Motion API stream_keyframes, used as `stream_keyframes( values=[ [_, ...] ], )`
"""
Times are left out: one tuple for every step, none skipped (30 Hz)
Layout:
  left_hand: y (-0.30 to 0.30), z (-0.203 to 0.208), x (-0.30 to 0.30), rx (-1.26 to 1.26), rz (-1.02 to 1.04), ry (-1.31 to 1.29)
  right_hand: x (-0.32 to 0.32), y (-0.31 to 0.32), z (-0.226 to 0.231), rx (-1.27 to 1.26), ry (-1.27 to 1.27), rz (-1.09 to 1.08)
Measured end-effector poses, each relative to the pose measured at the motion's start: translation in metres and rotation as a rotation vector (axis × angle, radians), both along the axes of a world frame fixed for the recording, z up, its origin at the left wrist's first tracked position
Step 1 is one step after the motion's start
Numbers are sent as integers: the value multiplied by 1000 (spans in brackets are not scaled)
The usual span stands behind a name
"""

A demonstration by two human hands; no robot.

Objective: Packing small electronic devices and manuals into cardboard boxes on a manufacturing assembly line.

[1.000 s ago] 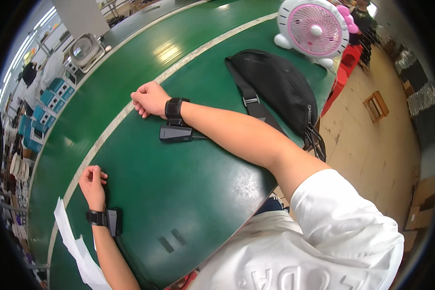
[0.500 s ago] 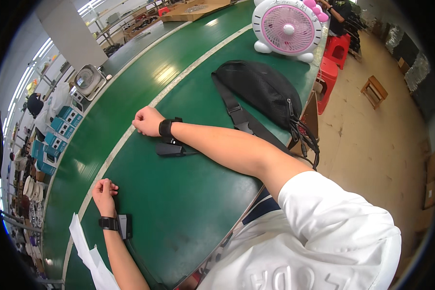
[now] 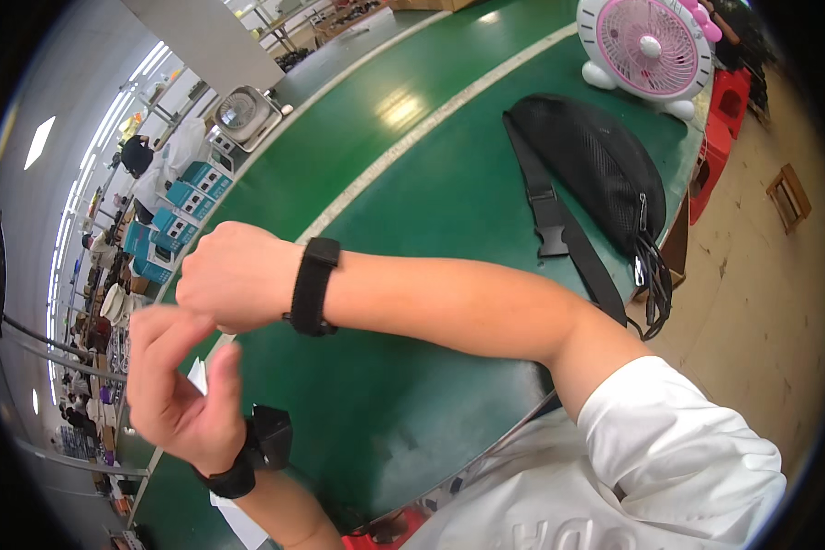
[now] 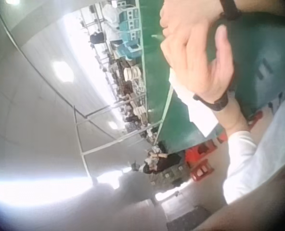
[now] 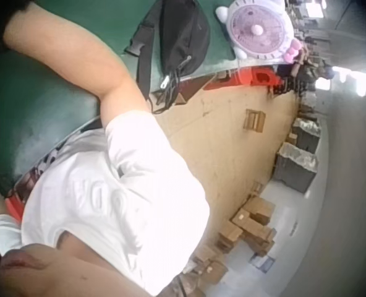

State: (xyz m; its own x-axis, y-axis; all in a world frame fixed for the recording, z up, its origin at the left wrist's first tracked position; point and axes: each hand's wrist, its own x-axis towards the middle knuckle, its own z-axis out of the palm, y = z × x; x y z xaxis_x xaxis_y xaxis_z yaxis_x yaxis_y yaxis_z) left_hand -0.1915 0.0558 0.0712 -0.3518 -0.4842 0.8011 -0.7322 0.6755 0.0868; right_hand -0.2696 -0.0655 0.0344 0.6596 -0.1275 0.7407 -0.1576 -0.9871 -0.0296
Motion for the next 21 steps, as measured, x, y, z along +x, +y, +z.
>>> stream_keyframes(
  values=[
    [-3, -1, -5, 6, 36, -57, 0, 0, 2, 26, 38, 70],
    [-4, -6, -9, 16, 63, -90, -5, 2, 2, 75, 49, 99],
    [-10, -12, -14, 20, 81, -121, -8, -1, 4, 81, 50, 91],
    [-13, -15, -18, 26, 101, -183, -10, -5, 7, 85, 58, 31],
    [-15, -18, -20, 29, 91, -179, -13, -9, 9, 89, 67, -29],
    [-17, -20, -23, 29, 97, -174, -18, -14, 11, 29, 97, -84],
    [-19, -23, -24, 28, 103, -169, -20, -16, 11, 31, 100, -95],
    [-19, -26, -25, 20, 140, -193, -21, -16, 11, 42, 88, -129],
    [-18, -27, -25, 24, 149, -195, -17, -15, 9, 54, 72, -142],
    [-11, -23, -24, 0, 201, -229, -7, -13, 6, 56, 64, -114],
    [-4, -19, -21, -22, 256, -265, 14, 17, -5, 107, 7, -40],
    [-17, -22, -26, 54, 156, -251, 4, 13, -18, 159, -26, -33],
    [-23, -23, -25, 142, 96, -253, 2, 15, -31, 221, -74, 16],
    [-26, -22, -25, 288, 48, -273, 1, 17, -45, 285, -123, 65],
    [-27, -24, -23, 305, 51, -272, -1, 24, -57, 349, -173, 110],
    [-28, -28, -21, 462, -1, -232, 1, 27, -68, 413, -223, 153],
    [-30, -32, -20, 618, -57, -189, 10, 34, -77, 478, -274, 192],
    [-34, -36, -24, 578, -75, -174, 10, 38, -89, 540, -324, 226],
    [-31, -36, -21, 590, -69, -172, 16, 48, -98, 600, -376, 272],
    [-26, -35, -19, 632, -15, -128, 37, 58, -101, 657, -428, 314],
    [-33, -40, -16, 673, 17, -75, 36, 56, -115, 710, -471, 332]
  ],
)
